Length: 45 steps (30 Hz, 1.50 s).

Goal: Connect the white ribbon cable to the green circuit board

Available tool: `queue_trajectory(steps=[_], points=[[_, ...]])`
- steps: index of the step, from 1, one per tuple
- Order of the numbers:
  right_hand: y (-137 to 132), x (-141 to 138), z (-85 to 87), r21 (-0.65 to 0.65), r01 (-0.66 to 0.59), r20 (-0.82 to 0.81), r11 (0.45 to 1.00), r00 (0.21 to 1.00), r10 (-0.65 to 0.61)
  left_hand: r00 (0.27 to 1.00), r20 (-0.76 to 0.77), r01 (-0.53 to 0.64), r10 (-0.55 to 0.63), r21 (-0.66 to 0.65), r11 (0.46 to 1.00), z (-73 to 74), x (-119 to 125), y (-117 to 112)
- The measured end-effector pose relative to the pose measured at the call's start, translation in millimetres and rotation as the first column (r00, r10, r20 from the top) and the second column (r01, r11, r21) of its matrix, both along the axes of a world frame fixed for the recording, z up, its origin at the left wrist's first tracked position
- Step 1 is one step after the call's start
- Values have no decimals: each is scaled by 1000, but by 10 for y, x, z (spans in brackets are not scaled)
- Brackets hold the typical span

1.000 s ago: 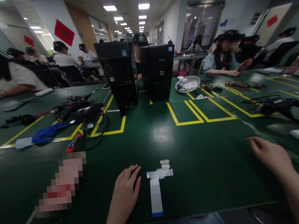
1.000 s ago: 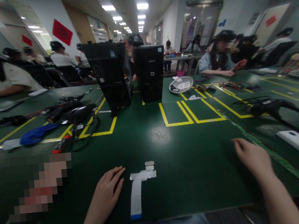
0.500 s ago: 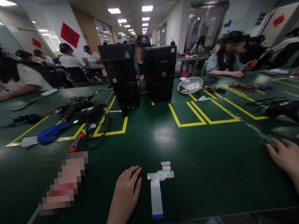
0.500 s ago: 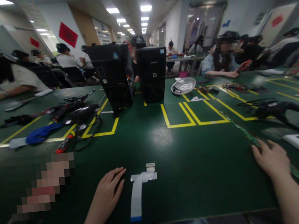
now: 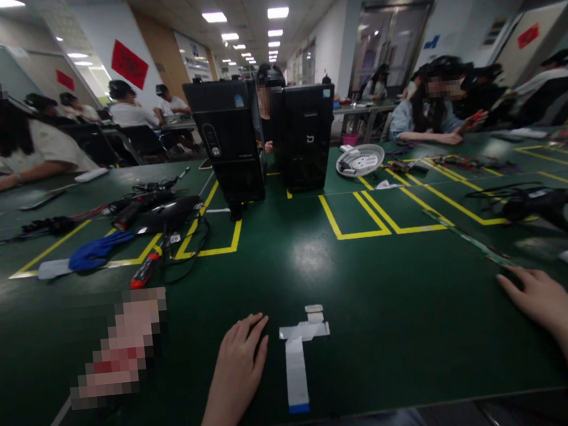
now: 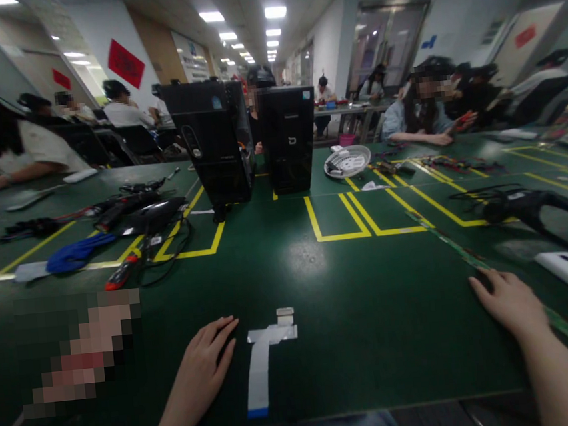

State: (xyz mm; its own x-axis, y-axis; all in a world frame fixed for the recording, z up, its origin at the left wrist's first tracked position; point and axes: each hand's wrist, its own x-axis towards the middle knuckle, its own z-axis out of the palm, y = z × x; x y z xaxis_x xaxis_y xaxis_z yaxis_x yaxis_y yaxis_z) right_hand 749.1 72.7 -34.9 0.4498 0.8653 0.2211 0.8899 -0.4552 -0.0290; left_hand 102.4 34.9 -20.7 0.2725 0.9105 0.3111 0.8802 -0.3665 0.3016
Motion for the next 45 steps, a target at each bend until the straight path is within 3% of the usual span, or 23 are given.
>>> queue_trajectory(steps=[11,19,24,31,37,42,45], points=[[-53,-184,88,-4,72,-33,997,997,-72,1000,-3,13,-13,5,1000,-37,-14,19],[-39,-243,37,-45,-95,-57,994,994,92,1000,-17,16,-16,-1,1000,-51,-22,25],[-58,-485,29,0,-221,-51,975,974,221,1000,-17,21,-21,0,1000,-46,-23,30],[98,-1348,67,42,-492,-22,870,870,493,1000,-11,14,-14,-1,1000,-44,-16,23],[243,-2254,188,15,-681,-102,732,727,679,1000,-16,15,-15,-6,1000,-36,-8,21],[277,-2883,355,-15,-797,-270,604,585,765,999,-22,24,-24,-1,1000,-36,-2,28],[283,-3201,462,-49,-825,-370,563,539,757,1000,-15,26,-26,13,1000,-41,-3,31]])
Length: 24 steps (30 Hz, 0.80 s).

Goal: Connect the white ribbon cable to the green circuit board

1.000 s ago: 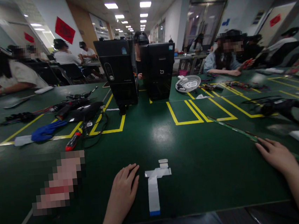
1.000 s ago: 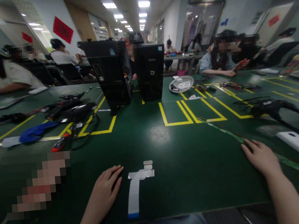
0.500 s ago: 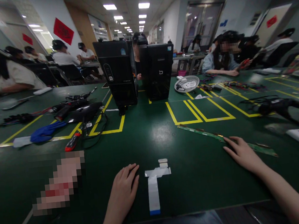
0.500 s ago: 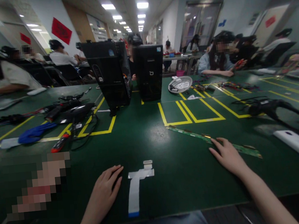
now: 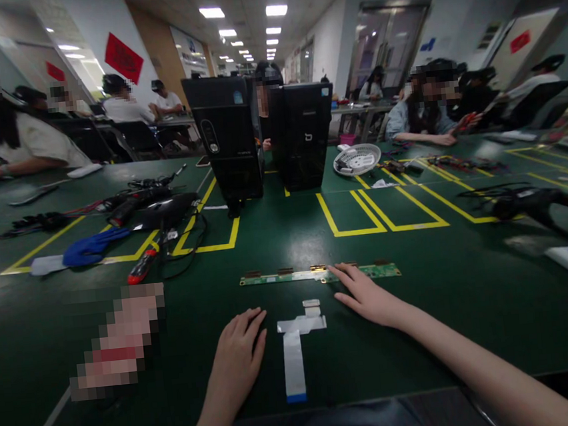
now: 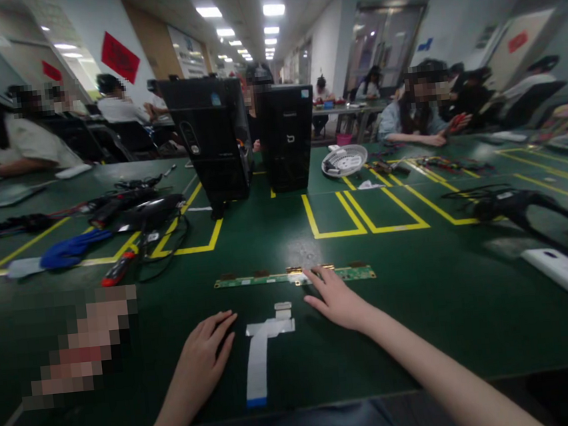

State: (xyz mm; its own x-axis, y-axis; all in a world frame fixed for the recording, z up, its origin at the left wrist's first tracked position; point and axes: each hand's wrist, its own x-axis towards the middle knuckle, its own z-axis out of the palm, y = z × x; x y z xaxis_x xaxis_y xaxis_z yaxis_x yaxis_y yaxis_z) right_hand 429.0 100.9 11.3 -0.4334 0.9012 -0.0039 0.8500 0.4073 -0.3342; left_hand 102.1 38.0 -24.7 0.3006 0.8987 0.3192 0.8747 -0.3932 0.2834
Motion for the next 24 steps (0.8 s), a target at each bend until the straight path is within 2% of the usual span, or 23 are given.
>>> queue_trajectory(steps=[6,13,16,20,24], points=[[-27,-459,137,-127,-60,12,990,998,62,1000,15,-7,7,9,1000,3,-2,3],[-95,-740,113,-91,-181,-38,979,983,179,1000,20,2,-2,14,1000,17,3,-3],[-74,-642,104,17,-217,-94,976,971,218,1000,18,-6,6,10,1000,24,9,-10],[-43,-283,71,175,-187,-104,967,973,207,1000,25,-7,6,11,1000,27,-9,-7],[-75,30,-25,192,-207,-70,959,972,224,999,47,6,-7,12,1000,48,10,-9]])
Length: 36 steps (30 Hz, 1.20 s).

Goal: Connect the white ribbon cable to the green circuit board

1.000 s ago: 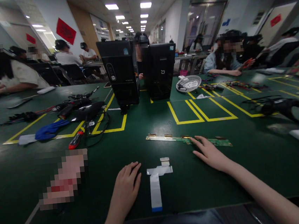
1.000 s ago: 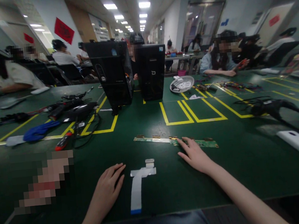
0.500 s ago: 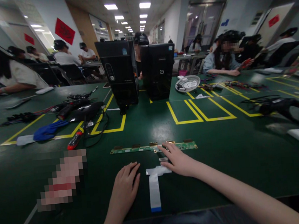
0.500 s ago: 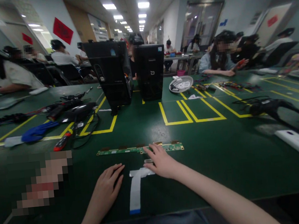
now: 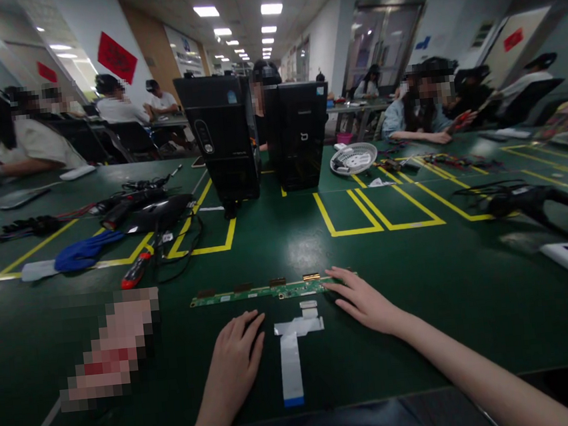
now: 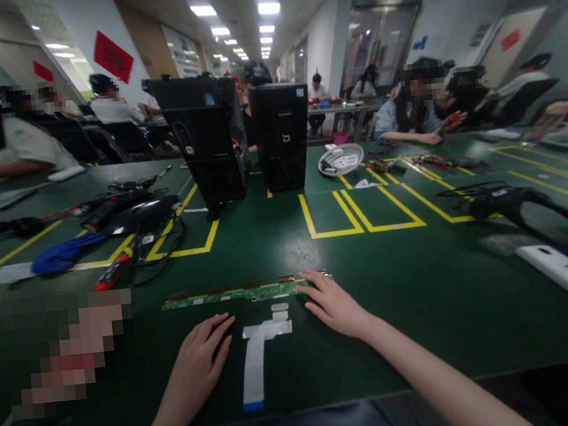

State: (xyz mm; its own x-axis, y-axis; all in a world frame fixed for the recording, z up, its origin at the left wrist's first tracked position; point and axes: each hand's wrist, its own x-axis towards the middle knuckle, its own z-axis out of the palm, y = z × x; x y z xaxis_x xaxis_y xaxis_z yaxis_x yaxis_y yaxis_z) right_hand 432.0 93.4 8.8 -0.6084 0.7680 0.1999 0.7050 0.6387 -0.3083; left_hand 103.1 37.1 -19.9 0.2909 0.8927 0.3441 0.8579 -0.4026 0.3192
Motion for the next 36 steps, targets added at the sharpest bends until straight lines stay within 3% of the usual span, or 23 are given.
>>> queue_trajectory(steps=[3,7,12,26,36], points=[[-25,66,-54,-10,-5,24,1000,1000,5,996,66,56,-55,-11,998,56,162,-35],[-7,9,-79,-17,-31,46,999,998,32,967,119,230,-224,-38,972,143,535,-83],[3,-44,-98,-33,-46,50,998,998,48,960,101,267,-260,-57,962,150,804,-58],[-118,-72,-99,-30,-34,45,999,998,36,960,-20,271,-279,-176,946,151,830,-91],[-119,-53,-138,-26,-32,46,999,998,34,955,7,293,-295,-142,945,138,814,-79]])
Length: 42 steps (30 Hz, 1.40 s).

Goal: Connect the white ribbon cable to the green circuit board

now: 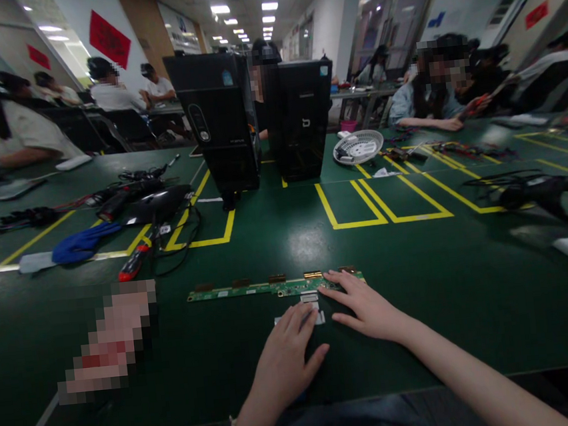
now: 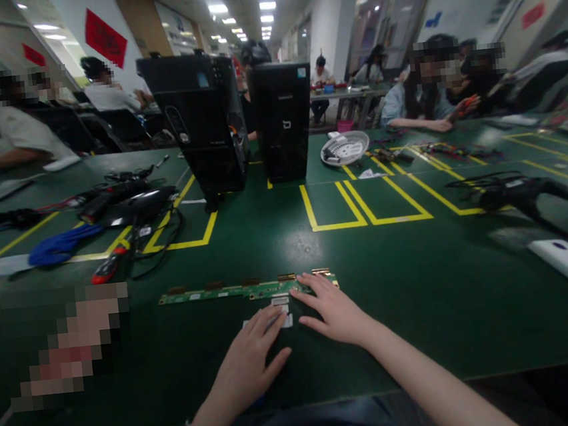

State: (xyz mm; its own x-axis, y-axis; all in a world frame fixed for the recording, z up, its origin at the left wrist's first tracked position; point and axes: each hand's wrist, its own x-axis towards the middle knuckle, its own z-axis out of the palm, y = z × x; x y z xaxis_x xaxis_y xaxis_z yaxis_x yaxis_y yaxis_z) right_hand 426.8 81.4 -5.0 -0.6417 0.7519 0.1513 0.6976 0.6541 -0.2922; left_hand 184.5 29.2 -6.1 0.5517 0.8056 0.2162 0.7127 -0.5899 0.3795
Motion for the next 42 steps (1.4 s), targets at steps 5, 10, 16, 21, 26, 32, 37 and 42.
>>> queue_trajectory(steps=[5,10,16,21,26,32,37,42], points=[[-9,-8,14,-9,-2,17,1000,1000,2,1000,-15,5,-5,-9,1000,-1,3,6],[-6,-15,13,-10,8,34,1000,999,-7,1000,-26,3,-3,-17,1000,20,11,-4],[-9,-9,21,-2,6,29,1000,1000,-6,999,-41,9,-9,-15,1000,34,12,-4],[-12,-17,35,-4,6,28,1000,1000,-5,999,-43,14,-14,-6,1000,5,7,-6],[-10,-14,24,-2,1,11,1000,1000,-1,999,-49,7,-8,-10,1000,-14,4,-14],[-10,-8,17,1,3,21,1000,1000,-3,998,-69,4,-7,-38,999,7,4,-19],[-11,-14,20,7,2,42,1000,999,-3,997,-80,11,-14,-42,999,13,10,-22],[-14,-17,28,0,6,43,1000,999,-6,996,-94,8,-11,-36,999,20,22,-16]])
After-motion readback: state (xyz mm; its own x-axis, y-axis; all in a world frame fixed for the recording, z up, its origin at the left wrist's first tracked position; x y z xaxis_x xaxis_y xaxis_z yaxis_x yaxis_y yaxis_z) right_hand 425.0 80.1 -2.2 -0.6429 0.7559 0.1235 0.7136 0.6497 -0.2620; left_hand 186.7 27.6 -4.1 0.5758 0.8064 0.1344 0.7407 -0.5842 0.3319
